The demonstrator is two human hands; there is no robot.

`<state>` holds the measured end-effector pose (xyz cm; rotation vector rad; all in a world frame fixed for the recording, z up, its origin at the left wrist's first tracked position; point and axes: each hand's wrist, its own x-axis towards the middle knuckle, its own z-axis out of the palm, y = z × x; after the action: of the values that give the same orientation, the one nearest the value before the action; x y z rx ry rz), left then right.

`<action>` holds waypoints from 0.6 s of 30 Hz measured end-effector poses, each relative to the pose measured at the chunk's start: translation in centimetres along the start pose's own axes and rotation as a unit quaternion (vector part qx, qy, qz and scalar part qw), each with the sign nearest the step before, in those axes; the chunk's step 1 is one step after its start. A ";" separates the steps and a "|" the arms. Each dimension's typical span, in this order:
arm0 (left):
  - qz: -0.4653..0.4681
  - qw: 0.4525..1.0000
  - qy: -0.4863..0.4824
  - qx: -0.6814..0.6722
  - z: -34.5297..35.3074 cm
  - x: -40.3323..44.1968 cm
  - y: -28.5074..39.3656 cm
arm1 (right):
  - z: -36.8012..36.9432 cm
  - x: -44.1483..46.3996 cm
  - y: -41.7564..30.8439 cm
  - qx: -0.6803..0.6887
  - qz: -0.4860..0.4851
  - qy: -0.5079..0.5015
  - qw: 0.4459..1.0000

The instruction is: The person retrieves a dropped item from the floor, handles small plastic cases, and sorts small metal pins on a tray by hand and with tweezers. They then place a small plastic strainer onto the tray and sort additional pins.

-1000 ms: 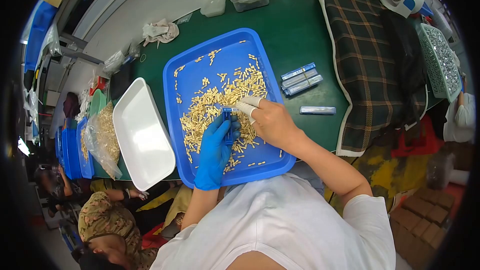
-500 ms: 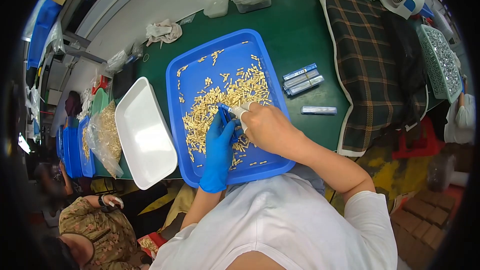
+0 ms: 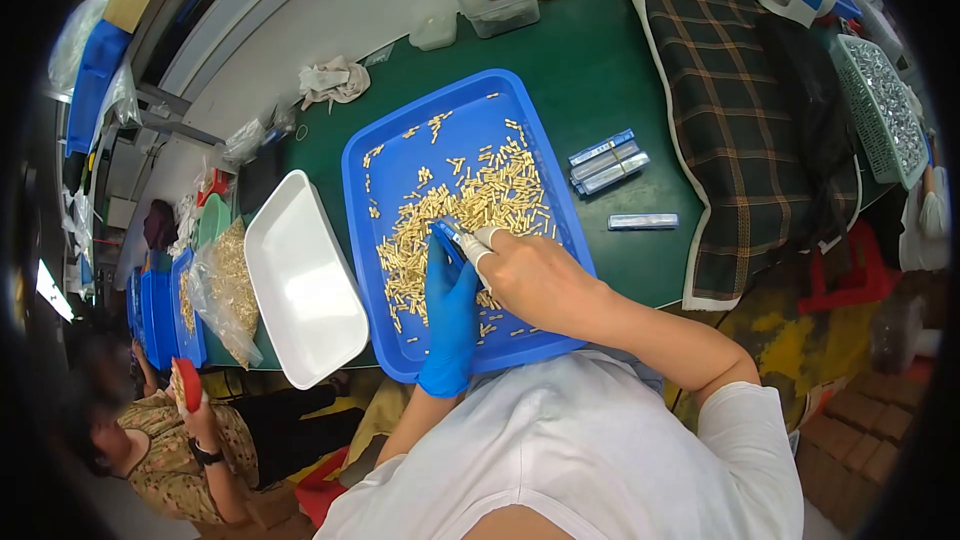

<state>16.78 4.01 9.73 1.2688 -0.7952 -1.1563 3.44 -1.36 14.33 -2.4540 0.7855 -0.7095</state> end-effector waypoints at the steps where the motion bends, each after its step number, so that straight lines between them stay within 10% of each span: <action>1: -0.002 1.000 -0.001 -0.005 0.0 0.0 0.0 | 0.0 -0.1 0.1 0.000 0.000 0.001 1.000; 18: 0.032 0.998 0.013 -0.048 0.2 0.6 0.1 | 1.0 -0.1 2.4 0.073 0.032 0.101 0.992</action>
<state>16.81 3.36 9.80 1.1695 -0.7459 -1.1116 2.99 -2.79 12.17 -2.2417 0.8509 -0.9661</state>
